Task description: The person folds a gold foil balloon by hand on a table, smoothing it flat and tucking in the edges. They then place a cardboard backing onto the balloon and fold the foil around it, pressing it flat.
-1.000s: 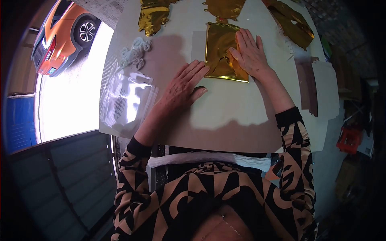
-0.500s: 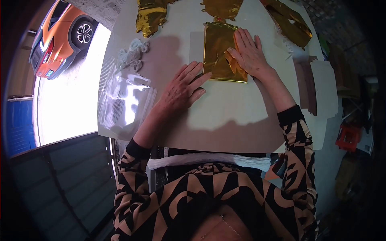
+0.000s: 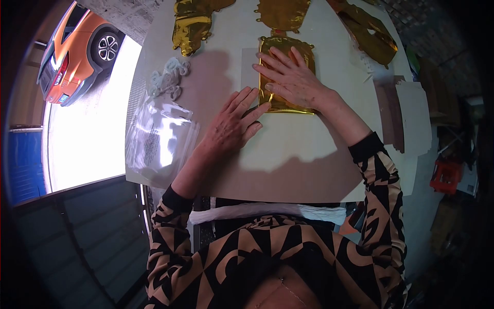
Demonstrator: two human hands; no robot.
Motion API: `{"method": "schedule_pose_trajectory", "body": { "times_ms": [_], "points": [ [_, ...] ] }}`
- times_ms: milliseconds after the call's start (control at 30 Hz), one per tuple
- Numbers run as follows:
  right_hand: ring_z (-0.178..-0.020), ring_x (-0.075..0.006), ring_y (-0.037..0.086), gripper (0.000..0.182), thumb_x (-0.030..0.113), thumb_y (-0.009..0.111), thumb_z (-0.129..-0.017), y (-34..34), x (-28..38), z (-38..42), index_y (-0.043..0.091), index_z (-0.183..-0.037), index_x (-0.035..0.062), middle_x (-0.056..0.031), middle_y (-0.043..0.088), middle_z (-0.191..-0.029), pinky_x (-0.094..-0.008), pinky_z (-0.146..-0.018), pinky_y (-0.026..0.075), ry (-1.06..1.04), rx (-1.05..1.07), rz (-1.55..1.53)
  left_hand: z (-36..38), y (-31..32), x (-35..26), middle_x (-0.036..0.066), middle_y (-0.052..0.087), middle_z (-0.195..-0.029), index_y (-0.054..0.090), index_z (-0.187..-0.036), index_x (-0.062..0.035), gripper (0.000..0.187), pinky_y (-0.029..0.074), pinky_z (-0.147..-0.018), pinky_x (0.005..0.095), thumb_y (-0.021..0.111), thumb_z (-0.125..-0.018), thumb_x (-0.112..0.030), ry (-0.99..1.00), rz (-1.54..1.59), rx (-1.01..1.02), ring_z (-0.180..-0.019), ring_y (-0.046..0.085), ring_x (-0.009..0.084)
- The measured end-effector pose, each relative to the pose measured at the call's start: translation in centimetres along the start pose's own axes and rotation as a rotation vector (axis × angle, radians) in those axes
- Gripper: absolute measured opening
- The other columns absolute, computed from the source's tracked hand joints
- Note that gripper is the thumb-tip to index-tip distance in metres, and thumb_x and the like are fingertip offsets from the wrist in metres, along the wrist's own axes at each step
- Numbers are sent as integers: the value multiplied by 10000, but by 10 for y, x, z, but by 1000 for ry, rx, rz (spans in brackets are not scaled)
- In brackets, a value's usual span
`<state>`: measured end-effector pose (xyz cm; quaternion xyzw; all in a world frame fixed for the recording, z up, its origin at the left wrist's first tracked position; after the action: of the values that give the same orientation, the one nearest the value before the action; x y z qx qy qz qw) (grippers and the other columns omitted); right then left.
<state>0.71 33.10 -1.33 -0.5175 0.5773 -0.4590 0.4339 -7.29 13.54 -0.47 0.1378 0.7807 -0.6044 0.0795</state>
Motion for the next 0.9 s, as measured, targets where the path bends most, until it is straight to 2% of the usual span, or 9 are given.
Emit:
{"method": "schedule_pose_trajectory", "body": {
  "times_ms": [167, 267, 367, 467, 667, 900],
  "points": [
    [-1613, -234, 206, 598, 531, 347, -1116, 6, -4, -1, 338, -1664, 293, 8, 292, -1735, -603, -1316, 91, 24, 63, 2, 1, 0, 0, 167, 402, -1637, 561, -1520, -186, 580, 282, -1278, 517, 711, -965, -260, 3, 6, 0, -1546, 347, 348],
    [-1608, -234, 214, 592, 523, 346, -1119, 7, -4, -1, 333, -1666, 297, 10, 301, -1731, -607, -1314, 97, 23, 41, 4, 0, -2, -2, 177, 423, -1620, 533, -1538, -154, 613, 282, -1278, 519, 715, -963, -258, 11, -2, -4, -1545, 353, 355],
    [-1608, -232, 215, 589, 522, 346, -1119, 7, -3, 0, 331, -1666, 305, 9, 310, -1727, -606, -1314, 104, 22, 25, 9, -2, -7, -3, 186, 424, -1630, 524, -1534, -105, 613, 284, -1284, 511, 717, -963, -212, -100, 121, 14, -1555, 349, 351],
    [-1608, -229, 216, 588, 525, 341, -1120, 8, -4, 0, 329, -1667, 311, 13, 309, -1727, -605, -1315, 98, 15, 23, 21, -1, -6, -2, 185, 434, -1622, 519, -1515, -88, 611, 283, -1287, 510, 731, -953, -199, -107, 131, 11, -1553, 353, 351],
    [-1609, -230, 213, 589, 520, 348, -1117, 9, -4, 0, 326, -1668, 313, 15, 306, -1728, -606, -1318, 78, 31, 25, -4, 3, -2, -2, 176, 444, -1618, 556, -1463, -85, 551, 289, -1287, 513, 734, -951, -183, -41, 90, -21, -1545, 367, 359],
    [-1613, -229, 204, 602, 518, 361, -1113, 12, -7, 0, 325, -1669, 291, 20, 297, -1734, -608, -1317, 78, 49, 26, -19, 3, -5, -1, 185, 487, -1589, 537, -1476, -85, 544, 302, -1281, 515, 711, -973, -194, -37, 122, -47, -1525, 402, 367]
  ]
}}
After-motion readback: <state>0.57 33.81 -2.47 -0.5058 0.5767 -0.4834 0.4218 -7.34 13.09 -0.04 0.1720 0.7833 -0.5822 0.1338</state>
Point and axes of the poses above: each hand's wrist, its own z-axis away from the middle knuckle, its own y-axis out of the palm, x = y × z, the point moved 5 cm from there along -z, towards the middle knuckle
